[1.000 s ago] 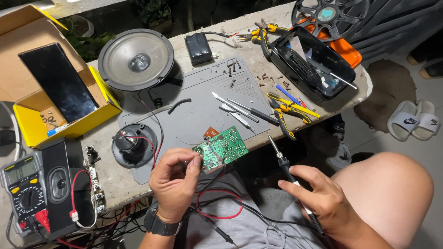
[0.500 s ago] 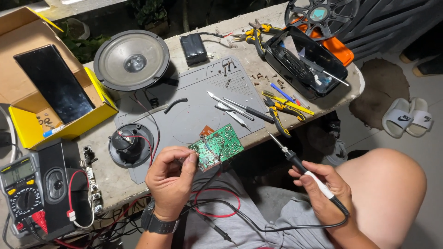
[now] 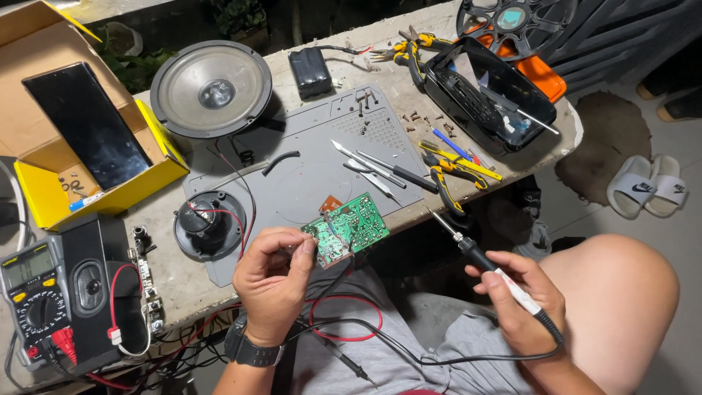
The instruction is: The person is soldering a green circuit board using a soldering iron and solder wire. They hold the board in one hand and apply heat and solder to various points on the board's surface. The workspace includes a multimeter, a speaker, and various tools.
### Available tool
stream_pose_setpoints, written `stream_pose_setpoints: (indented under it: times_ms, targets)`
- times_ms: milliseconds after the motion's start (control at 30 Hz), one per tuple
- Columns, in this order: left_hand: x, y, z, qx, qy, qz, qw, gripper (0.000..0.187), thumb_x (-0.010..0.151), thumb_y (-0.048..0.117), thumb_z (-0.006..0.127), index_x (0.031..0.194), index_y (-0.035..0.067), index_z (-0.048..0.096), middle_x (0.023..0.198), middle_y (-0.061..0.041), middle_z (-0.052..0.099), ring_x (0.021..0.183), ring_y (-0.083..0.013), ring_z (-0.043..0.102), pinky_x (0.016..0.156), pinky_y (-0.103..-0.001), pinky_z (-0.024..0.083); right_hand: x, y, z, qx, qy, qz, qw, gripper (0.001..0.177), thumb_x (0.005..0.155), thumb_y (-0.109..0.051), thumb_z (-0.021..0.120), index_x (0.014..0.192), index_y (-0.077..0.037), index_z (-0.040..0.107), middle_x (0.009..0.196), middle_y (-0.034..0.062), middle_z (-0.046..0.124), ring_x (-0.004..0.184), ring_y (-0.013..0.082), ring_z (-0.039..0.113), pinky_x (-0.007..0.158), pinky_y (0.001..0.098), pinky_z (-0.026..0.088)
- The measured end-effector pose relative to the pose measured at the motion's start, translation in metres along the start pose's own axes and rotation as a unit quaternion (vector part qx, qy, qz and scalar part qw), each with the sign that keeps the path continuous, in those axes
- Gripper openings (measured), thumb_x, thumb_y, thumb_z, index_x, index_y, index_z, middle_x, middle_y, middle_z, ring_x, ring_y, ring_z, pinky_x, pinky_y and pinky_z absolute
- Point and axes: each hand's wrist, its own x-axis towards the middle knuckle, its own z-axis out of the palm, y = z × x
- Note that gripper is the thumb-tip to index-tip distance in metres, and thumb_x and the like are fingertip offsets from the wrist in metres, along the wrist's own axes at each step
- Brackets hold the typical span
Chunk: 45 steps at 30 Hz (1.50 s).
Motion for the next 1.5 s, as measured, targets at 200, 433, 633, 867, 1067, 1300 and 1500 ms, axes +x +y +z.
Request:
stream_pose_setpoints:
  times_ms: [200, 433, 633, 867, 1067, 1300, 1500]
  targets:
    - [0.000, 0.001, 0.000, 0.012, 0.003, -0.001, 1.000, 0.013, 0.105, -0.003, 0.081, 0.110, 0.006, 0.074, 0.105, -0.012, 0.079, 0.084, -0.0143, 0.075, 0.068, -0.022, 0.061, 0.001, -0.019, -0.008, -0.127, -0.051, -0.261, 0.956, 0.030, 0.097, -0.006, 0.086, 0.126, -0.009, 0.084, 0.135, 0.0143, 0.082, 0.117, 0.0198, 0.083, 0.101, 0.0265, 0.066]
    - [0.000, 0.000, 0.000, 0.010, 0.004, -0.002, 1.000, 0.012, 0.105, -0.003, 0.080, 0.110, 0.005, 0.074, 0.105, -0.013, 0.079, 0.087, -0.0158, 0.076, 0.072, -0.024, 0.063, 0.000, 0.001, -0.014, -0.162, -0.097, -0.344, 0.920, 0.037, 0.097, 0.002, 0.083, 0.129, -0.015, 0.086, 0.147, 0.0163, 0.074, 0.116, 0.0198, 0.082, 0.110, 0.0255, 0.066]
    - [0.000, 0.000, -0.001, 0.007, -0.002, -0.003, 1.000, 0.011, 0.105, -0.002, 0.080, 0.110, 0.006, 0.073, 0.105, -0.012, 0.078, 0.087, -0.0157, 0.076, 0.073, -0.024, 0.065, 0.005, -0.007, -0.028, -0.185, -0.217, -0.381, 0.879, 0.049, 0.101, 0.003, 0.059, 0.141, -0.012, 0.083, 0.159, 0.0179, 0.066, 0.141, 0.0396, 0.073, 0.119, 0.0451, 0.064]
    - [0.000, -0.002, 0.000, 0.006, 0.000, 0.003, 1.000, 0.011, 0.105, -0.002, 0.080, 0.110, 0.005, 0.074, 0.105, -0.013, 0.078, 0.090, -0.0165, 0.076, 0.074, -0.025, 0.063, 0.012, -0.018, -0.028, -0.195, -0.197, -0.414, 0.867, 0.045, 0.104, 0.002, 0.055, 0.139, -0.010, 0.082, 0.154, 0.0194, 0.069, 0.137, 0.0391, 0.076, 0.114, 0.0450, 0.066]
    - [0.004, 0.003, 0.001, 0.001, -0.003, 0.011, 1.000, 0.007, 0.106, 0.000, 0.080, 0.110, 0.004, 0.075, 0.104, -0.012, 0.079, 0.089, -0.0165, 0.075, 0.074, -0.025, 0.062, 0.001, -0.029, -0.026, -0.097, -0.096, -0.297, 0.945, 0.030, 0.098, 0.007, 0.077, 0.126, -0.003, 0.082, 0.144, 0.0217, 0.075, 0.099, 0.0178, 0.081, 0.097, 0.0270, 0.066]
    - [0.009, 0.008, 0.003, 0.013, -0.017, 0.044, 0.999, 0.008, 0.105, 0.000, 0.081, 0.109, 0.006, 0.078, 0.103, -0.011, 0.081, 0.087, -0.0166, 0.075, 0.078, -0.026, 0.062, 0.022, 0.007, -0.013, 0.463, -0.029, 0.083, 0.882, 0.030, 0.113, -0.014, 0.069, 0.140, -0.002, 0.076, 0.119, 0.0283, 0.082, 0.111, 0.0411, 0.083, 0.106, 0.0527, 0.069]
    - [0.010, 0.010, 0.006, 0.003, -0.020, 0.047, 0.999, 0.011, 0.103, -0.002, 0.083, 0.108, 0.007, 0.079, 0.100, -0.011, 0.081, 0.086, -0.0168, 0.074, 0.075, -0.026, 0.060, 0.025, 0.014, -0.007, 0.463, -0.037, 0.097, 0.880, 0.031, 0.112, -0.015, 0.068, 0.139, -0.002, 0.075, 0.118, 0.0265, 0.083, 0.107, 0.0387, 0.084, 0.103, 0.0513, 0.069]
